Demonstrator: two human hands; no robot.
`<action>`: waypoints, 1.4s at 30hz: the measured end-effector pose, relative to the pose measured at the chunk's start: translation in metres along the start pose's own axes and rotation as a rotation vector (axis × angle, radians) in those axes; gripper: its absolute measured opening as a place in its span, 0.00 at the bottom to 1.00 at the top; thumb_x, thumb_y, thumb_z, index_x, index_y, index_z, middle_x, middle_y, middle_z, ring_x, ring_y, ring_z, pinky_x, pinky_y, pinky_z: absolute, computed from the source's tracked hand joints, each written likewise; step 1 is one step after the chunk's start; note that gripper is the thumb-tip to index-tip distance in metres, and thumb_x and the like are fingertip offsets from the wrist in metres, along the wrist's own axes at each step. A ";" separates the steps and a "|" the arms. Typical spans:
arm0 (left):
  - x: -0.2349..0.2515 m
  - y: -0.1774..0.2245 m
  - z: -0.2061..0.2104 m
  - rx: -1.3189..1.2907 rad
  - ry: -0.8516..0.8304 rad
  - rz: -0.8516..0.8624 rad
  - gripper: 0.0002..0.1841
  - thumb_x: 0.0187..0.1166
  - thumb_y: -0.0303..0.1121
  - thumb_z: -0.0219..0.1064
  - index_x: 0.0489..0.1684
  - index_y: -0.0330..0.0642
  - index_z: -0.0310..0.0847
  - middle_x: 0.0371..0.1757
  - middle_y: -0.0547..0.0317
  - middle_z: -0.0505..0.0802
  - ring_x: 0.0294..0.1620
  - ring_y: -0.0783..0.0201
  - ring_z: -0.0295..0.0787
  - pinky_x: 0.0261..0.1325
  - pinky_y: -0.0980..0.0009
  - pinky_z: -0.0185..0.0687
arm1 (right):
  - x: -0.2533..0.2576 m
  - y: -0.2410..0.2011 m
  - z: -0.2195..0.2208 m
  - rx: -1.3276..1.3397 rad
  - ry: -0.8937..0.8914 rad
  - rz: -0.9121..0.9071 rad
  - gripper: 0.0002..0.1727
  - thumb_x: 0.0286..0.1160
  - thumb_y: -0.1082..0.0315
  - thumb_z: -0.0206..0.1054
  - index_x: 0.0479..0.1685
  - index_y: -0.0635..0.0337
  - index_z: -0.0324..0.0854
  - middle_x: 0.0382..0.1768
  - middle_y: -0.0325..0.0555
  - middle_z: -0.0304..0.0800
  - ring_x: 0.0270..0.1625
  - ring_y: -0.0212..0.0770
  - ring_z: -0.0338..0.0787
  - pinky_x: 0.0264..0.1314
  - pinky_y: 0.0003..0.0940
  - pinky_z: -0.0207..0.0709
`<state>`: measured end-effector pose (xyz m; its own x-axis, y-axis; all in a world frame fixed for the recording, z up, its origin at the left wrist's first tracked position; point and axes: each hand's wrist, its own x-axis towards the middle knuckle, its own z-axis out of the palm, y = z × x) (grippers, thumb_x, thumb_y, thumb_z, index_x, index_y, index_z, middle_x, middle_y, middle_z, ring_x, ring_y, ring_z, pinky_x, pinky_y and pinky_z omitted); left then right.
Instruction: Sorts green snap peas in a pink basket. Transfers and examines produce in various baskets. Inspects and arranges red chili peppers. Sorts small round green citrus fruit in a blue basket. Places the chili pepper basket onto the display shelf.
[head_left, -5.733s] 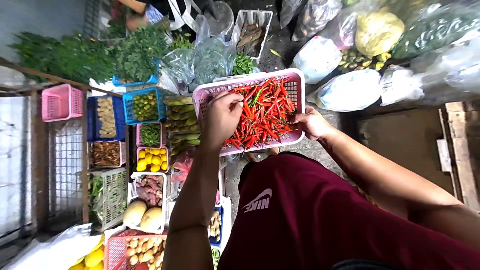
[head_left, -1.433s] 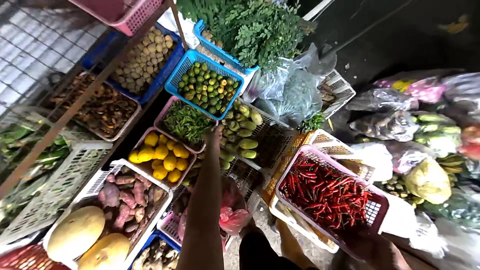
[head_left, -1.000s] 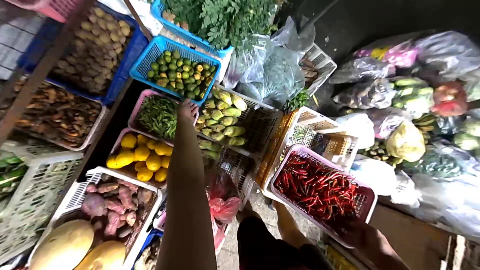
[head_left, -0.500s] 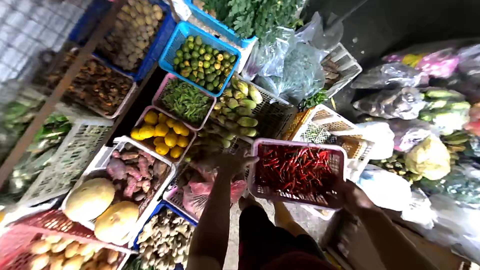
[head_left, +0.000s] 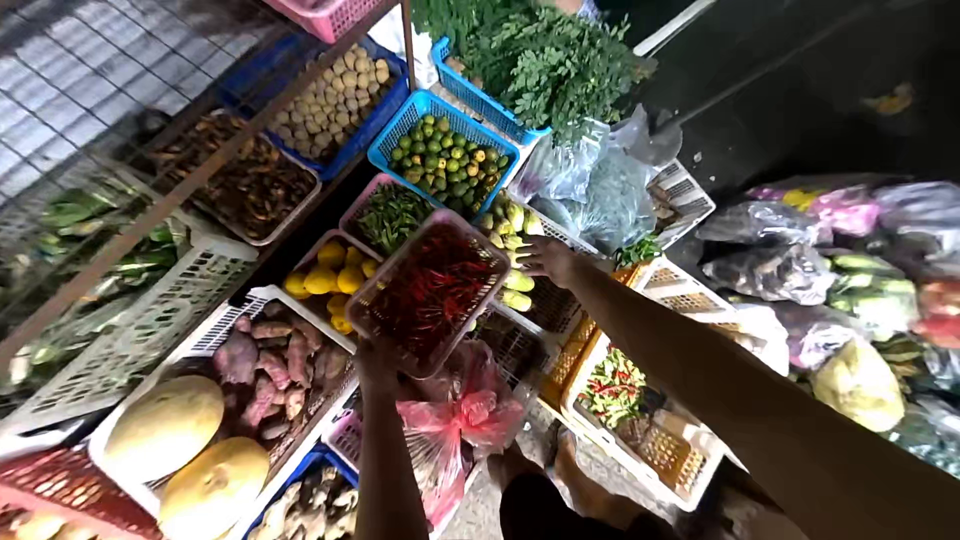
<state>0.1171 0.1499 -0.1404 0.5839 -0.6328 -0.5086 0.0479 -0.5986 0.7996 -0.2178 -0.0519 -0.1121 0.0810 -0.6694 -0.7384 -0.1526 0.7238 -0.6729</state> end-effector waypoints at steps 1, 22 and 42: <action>0.002 -0.004 -0.005 -0.017 0.058 -0.014 0.15 0.82 0.32 0.67 0.59 0.32 0.81 0.39 0.49 0.90 0.36 0.61 0.88 0.41 0.58 0.88 | 0.023 -0.008 0.013 0.000 0.010 -0.006 0.29 0.93 0.48 0.49 0.84 0.54 0.68 0.72 0.54 0.83 0.64 0.52 0.90 0.62 0.53 0.85; -0.078 -0.046 -0.092 -0.608 0.378 -0.108 0.14 0.87 0.24 0.51 0.66 0.41 0.70 0.45 0.61 0.93 0.44 0.68 0.95 0.45 0.65 0.95 | 0.136 -0.064 0.085 0.237 0.281 0.039 0.25 0.83 0.64 0.61 0.77 0.62 0.70 0.62 0.63 0.84 0.50 0.57 0.93 0.45 0.52 0.93; 0.042 0.015 0.111 0.153 0.015 -0.041 0.25 0.81 0.31 0.68 0.76 0.30 0.73 0.66 0.32 0.86 0.61 0.43 0.86 0.61 0.44 0.86 | -0.336 0.190 -0.170 0.205 0.625 0.020 0.15 0.72 0.71 0.66 0.58 0.62 0.81 0.40 0.43 0.93 0.39 0.37 0.94 0.42 0.37 0.91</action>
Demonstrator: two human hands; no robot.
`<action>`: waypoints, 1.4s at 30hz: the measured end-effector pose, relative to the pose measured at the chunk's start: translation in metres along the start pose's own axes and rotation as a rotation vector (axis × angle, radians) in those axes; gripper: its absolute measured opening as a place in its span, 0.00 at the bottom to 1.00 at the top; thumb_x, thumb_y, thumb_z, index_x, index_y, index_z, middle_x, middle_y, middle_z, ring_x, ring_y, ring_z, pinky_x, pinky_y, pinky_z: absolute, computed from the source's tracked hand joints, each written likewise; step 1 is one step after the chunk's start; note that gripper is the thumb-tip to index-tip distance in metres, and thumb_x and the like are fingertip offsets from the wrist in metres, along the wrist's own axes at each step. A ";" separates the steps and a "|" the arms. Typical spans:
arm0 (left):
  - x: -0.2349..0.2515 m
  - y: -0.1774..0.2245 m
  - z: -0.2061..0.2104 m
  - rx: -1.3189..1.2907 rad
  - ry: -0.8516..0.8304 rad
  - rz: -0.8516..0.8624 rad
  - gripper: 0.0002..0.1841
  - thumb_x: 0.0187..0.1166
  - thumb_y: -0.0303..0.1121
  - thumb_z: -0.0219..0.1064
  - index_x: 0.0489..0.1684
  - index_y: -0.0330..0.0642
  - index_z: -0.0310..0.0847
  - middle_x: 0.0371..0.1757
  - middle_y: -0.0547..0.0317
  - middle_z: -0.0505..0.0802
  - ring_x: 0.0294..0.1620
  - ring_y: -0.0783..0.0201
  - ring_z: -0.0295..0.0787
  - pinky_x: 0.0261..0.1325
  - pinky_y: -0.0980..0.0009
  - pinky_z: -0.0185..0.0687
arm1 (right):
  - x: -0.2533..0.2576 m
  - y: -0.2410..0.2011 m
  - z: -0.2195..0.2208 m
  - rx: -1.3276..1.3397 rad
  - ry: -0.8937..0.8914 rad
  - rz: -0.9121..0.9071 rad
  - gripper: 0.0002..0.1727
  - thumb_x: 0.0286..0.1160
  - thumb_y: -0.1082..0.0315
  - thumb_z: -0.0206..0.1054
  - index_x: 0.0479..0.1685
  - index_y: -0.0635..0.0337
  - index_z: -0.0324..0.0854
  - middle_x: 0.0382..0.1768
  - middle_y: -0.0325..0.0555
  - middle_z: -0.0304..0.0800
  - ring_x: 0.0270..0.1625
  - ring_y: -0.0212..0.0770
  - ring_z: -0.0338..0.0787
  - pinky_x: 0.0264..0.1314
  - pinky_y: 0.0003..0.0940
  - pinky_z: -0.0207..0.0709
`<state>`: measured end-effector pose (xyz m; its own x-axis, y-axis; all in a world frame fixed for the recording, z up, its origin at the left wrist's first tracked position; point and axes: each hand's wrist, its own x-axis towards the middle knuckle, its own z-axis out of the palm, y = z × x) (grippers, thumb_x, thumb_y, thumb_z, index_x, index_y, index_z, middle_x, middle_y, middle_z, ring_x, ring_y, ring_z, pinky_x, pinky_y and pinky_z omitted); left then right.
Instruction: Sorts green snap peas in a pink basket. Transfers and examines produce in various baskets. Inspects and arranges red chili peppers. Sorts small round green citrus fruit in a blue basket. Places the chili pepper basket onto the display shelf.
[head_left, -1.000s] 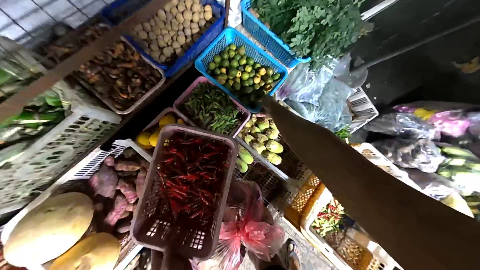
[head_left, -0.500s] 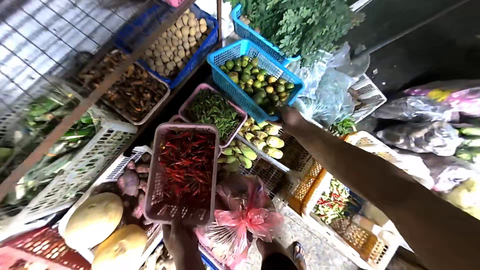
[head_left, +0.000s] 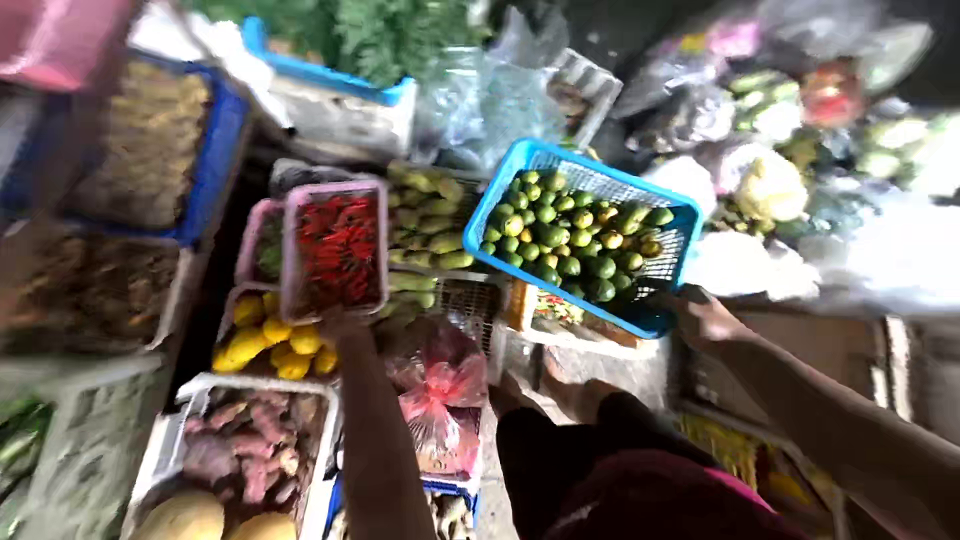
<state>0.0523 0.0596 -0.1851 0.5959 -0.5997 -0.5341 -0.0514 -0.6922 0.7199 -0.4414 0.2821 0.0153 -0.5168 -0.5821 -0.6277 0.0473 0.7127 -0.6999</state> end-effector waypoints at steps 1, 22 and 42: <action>0.005 -0.006 0.005 -0.024 -0.020 0.016 0.24 0.84 0.32 0.65 0.76 0.30 0.72 0.66 0.33 0.86 0.60 0.44 0.87 0.59 0.45 0.86 | -0.013 0.013 -0.020 0.013 0.020 0.032 0.16 0.73 0.72 0.65 0.59 0.63 0.81 0.40 0.43 0.93 0.39 0.37 0.94 0.43 0.37 0.91; -0.364 -0.038 0.119 0.570 -0.660 0.521 0.14 0.87 0.39 0.65 0.54 0.36 0.87 0.52 0.48 0.92 0.55 0.58 0.89 0.65 0.53 0.83 | -0.039 0.237 -0.161 -0.133 -0.286 -0.005 0.15 0.76 0.63 0.70 0.57 0.58 0.89 0.37 0.53 0.93 0.39 0.50 0.92 0.49 0.61 0.84; -0.453 -0.086 0.270 1.036 -0.828 1.246 0.20 0.80 0.37 0.68 0.71 0.49 0.85 0.75 0.56 0.87 0.80 0.55 0.78 0.84 0.51 0.71 | 0.031 0.237 -0.124 -0.276 -0.096 0.125 0.17 0.80 0.55 0.67 0.51 0.60 0.87 0.44 0.60 0.92 0.50 0.60 0.92 0.55 0.69 0.83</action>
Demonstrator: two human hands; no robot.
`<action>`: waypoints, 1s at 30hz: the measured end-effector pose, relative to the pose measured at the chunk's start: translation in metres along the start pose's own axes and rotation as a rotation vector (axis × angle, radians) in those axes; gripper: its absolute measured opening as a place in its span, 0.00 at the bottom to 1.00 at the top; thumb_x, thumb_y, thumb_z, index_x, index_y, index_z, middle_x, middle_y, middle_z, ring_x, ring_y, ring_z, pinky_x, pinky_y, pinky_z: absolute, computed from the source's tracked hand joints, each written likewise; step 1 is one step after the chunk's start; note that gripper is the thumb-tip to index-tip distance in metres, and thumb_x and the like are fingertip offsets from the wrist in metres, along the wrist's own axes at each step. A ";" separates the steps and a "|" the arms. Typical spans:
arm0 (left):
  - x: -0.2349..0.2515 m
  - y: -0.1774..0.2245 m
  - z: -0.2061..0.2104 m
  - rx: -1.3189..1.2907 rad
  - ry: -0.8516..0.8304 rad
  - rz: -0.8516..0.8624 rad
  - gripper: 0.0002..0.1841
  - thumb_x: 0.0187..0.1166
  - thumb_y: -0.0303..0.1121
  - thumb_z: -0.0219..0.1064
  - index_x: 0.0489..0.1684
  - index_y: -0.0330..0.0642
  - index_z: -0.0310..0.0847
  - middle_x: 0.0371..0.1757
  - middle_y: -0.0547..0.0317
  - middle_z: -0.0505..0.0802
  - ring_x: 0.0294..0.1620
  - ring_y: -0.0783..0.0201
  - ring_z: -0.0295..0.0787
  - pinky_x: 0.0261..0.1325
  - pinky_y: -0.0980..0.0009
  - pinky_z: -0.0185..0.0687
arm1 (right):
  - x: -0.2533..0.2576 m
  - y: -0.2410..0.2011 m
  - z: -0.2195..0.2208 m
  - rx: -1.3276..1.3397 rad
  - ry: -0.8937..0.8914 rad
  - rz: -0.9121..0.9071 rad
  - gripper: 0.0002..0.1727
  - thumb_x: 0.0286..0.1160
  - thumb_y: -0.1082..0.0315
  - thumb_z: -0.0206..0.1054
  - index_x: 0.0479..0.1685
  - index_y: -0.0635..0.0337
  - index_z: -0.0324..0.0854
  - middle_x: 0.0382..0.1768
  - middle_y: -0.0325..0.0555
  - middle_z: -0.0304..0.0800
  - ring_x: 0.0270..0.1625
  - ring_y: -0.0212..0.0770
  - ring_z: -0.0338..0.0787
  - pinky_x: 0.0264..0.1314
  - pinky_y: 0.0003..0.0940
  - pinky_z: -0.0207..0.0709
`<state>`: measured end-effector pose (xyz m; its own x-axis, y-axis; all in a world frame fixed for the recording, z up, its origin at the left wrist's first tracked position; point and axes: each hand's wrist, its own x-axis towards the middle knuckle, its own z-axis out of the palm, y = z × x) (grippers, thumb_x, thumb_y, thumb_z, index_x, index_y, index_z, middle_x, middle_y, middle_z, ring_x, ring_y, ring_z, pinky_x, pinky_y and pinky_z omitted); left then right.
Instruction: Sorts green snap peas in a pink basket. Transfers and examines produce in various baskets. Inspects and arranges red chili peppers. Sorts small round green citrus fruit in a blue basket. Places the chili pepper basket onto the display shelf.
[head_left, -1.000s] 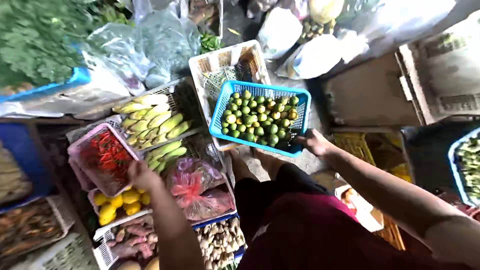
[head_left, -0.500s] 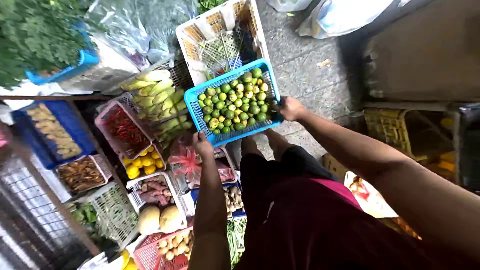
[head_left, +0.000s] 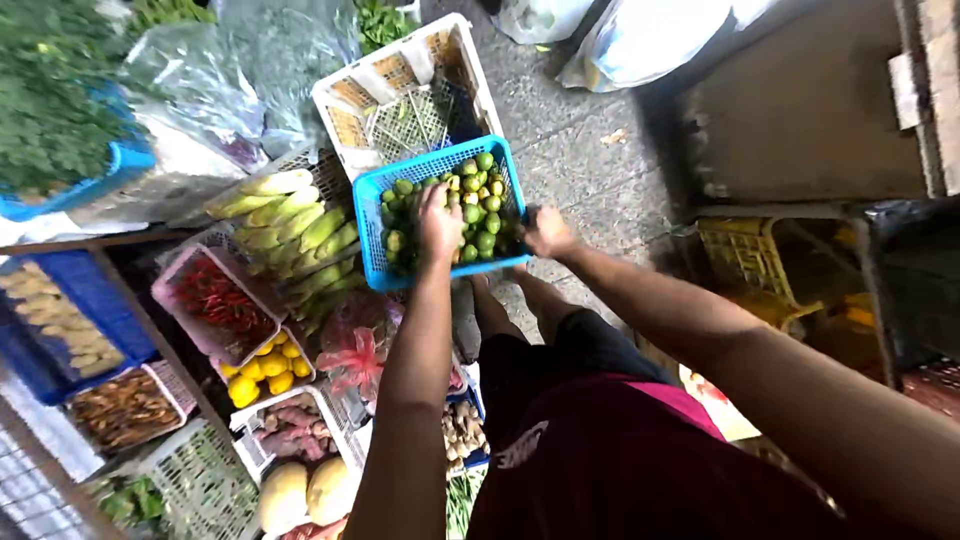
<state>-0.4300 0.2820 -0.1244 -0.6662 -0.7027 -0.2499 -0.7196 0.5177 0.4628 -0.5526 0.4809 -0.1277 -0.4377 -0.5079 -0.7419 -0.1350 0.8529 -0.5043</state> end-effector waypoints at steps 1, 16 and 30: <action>0.010 -0.008 -0.004 0.079 0.061 -0.072 0.22 0.78 0.40 0.69 0.72 0.51 0.84 0.77 0.56 0.85 0.82 0.52 0.75 0.83 0.47 0.71 | -0.002 0.006 0.003 0.001 0.040 -0.034 0.16 0.80 0.55 0.67 0.51 0.59 0.88 0.43 0.59 0.92 0.48 0.59 0.93 0.53 0.68 0.84; -0.109 -0.069 -0.077 -0.282 0.079 -0.701 0.15 0.86 0.40 0.66 0.56 0.37 0.88 0.46 0.47 0.93 0.47 0.55 0.91 0.56 0.51 0.87 | -0.070 0.045 -0.032 0.090 0.096 -0.068 0.16 0.86 0.58 0.63 0.58 0.58 0.88 0.43 0.55 0.94 0.47 0.55 0.94 0.55 0.65 0.84; -0.102 0.013 -0.025 -0.093 0.087 -0.141 0.21 0.81 0.34 0.68 0.71 0.39 0.83 0.77 0.45 0.83 0.80 0.47 0.76 0.84 0.49 0.69 | -0.042 0.077 -0.012 0.111 0.251 0.096 0.17 0.89 0.55 0.60 0.60 0.56 0.86 0.44 0.59 0.93 0.50 0.60 0.93 0.57 0.69 0.81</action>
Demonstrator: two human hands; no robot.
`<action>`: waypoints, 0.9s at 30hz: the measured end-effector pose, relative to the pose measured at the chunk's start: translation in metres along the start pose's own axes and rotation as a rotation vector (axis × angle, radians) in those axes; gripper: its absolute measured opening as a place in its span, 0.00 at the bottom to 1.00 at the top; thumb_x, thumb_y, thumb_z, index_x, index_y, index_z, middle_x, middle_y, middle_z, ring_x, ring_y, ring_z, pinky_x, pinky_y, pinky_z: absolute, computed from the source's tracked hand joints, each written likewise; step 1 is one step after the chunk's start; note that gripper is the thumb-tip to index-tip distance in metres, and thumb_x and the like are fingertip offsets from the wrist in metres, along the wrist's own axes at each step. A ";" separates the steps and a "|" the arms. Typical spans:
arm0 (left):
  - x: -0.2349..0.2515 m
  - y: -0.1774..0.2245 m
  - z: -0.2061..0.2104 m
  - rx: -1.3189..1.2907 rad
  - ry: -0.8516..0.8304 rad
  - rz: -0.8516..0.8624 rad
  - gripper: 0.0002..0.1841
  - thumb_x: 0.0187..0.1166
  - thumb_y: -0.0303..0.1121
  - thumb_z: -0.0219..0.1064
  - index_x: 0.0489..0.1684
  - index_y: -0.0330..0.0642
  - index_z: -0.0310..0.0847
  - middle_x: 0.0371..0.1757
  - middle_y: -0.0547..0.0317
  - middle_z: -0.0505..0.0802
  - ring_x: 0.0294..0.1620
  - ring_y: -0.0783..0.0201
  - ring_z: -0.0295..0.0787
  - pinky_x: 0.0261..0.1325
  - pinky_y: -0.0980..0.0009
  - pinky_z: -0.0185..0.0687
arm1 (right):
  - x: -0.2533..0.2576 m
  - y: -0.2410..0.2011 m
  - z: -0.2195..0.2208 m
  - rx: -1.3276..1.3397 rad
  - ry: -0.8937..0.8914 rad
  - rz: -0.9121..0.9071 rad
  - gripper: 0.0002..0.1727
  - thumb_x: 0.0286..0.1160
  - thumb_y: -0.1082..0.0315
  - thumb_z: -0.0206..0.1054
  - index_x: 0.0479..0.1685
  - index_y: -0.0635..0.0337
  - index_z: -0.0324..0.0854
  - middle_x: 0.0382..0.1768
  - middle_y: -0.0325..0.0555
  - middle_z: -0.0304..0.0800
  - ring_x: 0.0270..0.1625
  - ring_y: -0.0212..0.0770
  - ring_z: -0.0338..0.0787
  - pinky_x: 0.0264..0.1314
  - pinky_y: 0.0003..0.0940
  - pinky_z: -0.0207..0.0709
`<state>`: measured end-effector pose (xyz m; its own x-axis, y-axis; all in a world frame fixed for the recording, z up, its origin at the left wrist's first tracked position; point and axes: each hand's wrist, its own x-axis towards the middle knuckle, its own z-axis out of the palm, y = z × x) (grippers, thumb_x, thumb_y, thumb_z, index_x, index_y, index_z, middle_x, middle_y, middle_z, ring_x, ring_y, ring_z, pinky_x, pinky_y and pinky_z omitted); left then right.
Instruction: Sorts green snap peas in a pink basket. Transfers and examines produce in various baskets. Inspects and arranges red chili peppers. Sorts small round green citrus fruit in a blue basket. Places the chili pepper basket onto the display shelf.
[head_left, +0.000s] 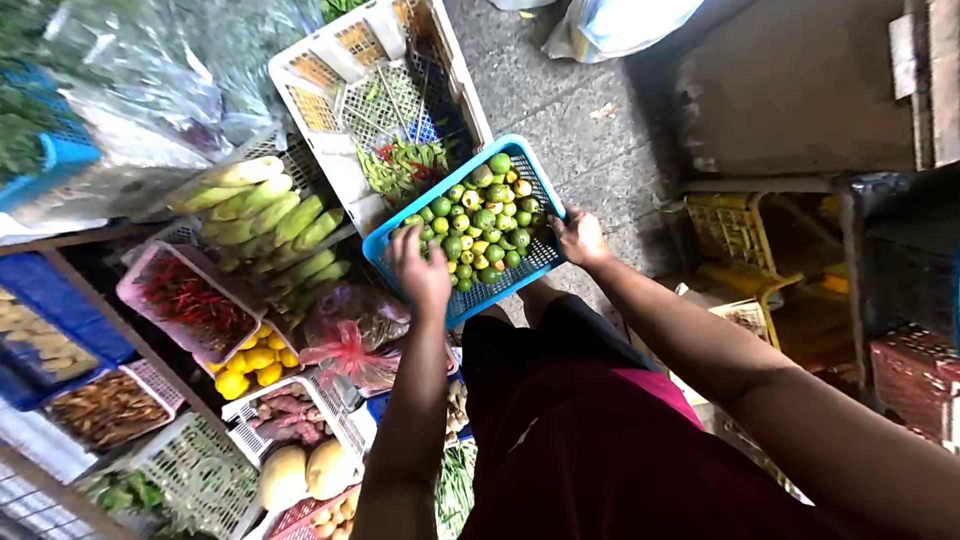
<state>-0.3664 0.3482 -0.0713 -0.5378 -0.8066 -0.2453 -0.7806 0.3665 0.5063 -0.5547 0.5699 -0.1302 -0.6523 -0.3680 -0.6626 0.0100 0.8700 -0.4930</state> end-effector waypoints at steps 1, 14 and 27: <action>0.011 0.020 0.012 0.012 -0.086 0.063 0.20 0.81 0.35 0.68 0.70 0.41 0.85 0.74 0.46 0.86 0.78 0.49 0.79 0.82 0.50 0.73 | 0.000 -0.001 0.000 -0.005 -0.009 0.000 0.18 0.89 0.55 0.59 0.60 0.56 0.86 0.45 0.59 0.93 0.51 0.60 0.93 0.58 0.69 0.81; 0.051 0.051 0.039 -0.034 -0.294 0.008 0.16 0.72 0.34 0.75 0.56 0.39 0.85 0.54 0.49 0.93 0.58 0.56 0.91 0.64 0.54 0.88 | -0.004 -0.012 -0.007 0.017 -0.044 0.026 0.18 0.88 0.53 0.59 0.56 0.55 0.87 0.42 0.57 0.93 0.50 0.60 0.93 0.55 0.68 0.81; 0.073 0.098 0.109 -0.215 -0.132 -0.365 0.24 0.76 0.49 0.75 0.62 0.41 0.85 0.54 0.48 0.92 0.60 0.54 0.88 0.69 0.52 0.81 | -0.003 -0.019 -0.010 0.023 -0.057 0.031 0.17 0.88 0.55 0.60 0.59 0.54 0.87 0.43 0.57 0.93 0.50 0.60 0.93 0.54 0.68 0.81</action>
<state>-0.5168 0.3757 -0.1299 -0.2860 -0.7939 -0.5366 -0.8504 -0.0478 0.5239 -0.5601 0.5580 -0.1134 -0.6074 -0.3591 -0.7086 0.0477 0.8739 -0.4838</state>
